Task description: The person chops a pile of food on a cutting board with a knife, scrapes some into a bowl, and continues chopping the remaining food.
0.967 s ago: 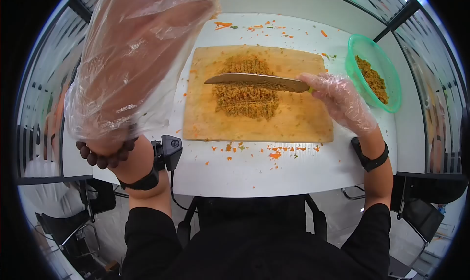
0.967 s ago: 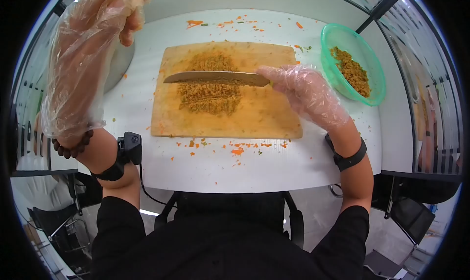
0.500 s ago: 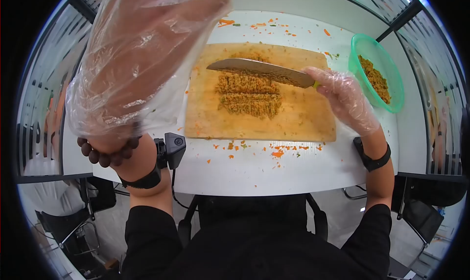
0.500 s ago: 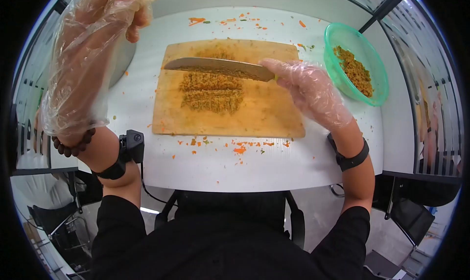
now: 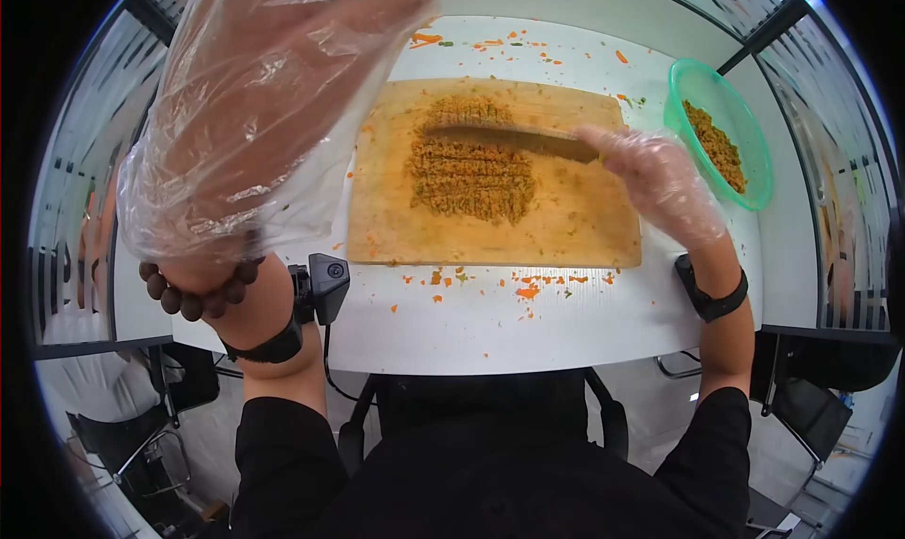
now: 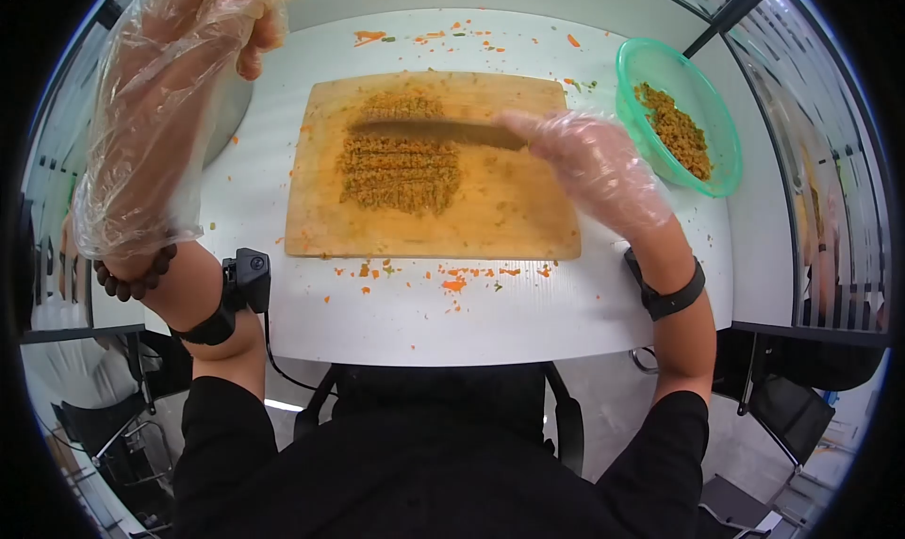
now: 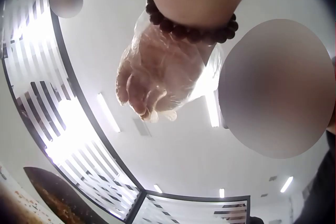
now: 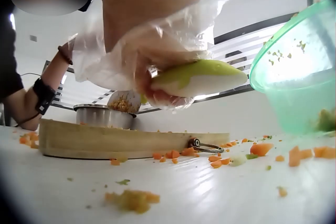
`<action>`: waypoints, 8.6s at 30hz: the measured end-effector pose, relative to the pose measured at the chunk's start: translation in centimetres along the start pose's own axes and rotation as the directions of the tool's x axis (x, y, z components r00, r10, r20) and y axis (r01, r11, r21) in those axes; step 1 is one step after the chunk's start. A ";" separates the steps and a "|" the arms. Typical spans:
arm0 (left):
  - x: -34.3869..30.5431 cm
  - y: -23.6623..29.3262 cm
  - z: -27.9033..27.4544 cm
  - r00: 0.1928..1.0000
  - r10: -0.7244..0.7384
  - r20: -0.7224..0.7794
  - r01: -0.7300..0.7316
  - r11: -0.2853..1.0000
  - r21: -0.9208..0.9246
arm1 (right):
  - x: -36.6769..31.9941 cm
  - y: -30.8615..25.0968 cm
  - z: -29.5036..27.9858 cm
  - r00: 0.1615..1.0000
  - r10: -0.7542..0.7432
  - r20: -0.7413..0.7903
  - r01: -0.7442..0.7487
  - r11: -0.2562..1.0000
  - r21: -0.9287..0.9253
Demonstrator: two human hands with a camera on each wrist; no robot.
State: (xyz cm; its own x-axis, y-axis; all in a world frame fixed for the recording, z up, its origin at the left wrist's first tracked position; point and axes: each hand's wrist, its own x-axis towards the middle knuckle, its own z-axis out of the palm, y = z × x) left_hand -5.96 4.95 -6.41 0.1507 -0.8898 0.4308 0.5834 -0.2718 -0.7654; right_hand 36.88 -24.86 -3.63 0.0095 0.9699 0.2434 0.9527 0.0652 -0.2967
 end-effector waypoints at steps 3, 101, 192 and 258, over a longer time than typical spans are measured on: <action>0.0 -0.1 -0.3 0.999 0.034 0.029 -0.034 0.999 0.004 | 0.0 0.1 0.0 0.998 0.013 -0.062 -0.010 0.999 0.050; -0.2 -0.2 1.6 0.985 -0.037 -0.170 0.017 0.993 -0.118 | -0.6 -0.8 -0.2 0.999 0.046 -0.007 -0.046 0.999 -0.014; 3.4 0.4 2.9 0.994 -0.040 0.099 0.059 0.979 -0.195 | -1.0 -2.1 -0.3 0.995 -0.067 0.079 0.063 0.997 0.046; 1.0 1.5 2.9 0.993 -0.112 -0.041 0.104 0.981 -0.166 | -0.9 -2.5 -0.3 0.982 -0.137 0.127 0.136 0.991 0.016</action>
State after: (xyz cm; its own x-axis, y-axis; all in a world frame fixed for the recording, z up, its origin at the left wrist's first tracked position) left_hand -2.61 4.75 -5.79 0.0516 -0.8679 0.4941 0.4550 -0.4200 -0.7852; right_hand 34.58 -25.99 -2.87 -0.1594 0.9738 0.1621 0.9402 0.1999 -0.2759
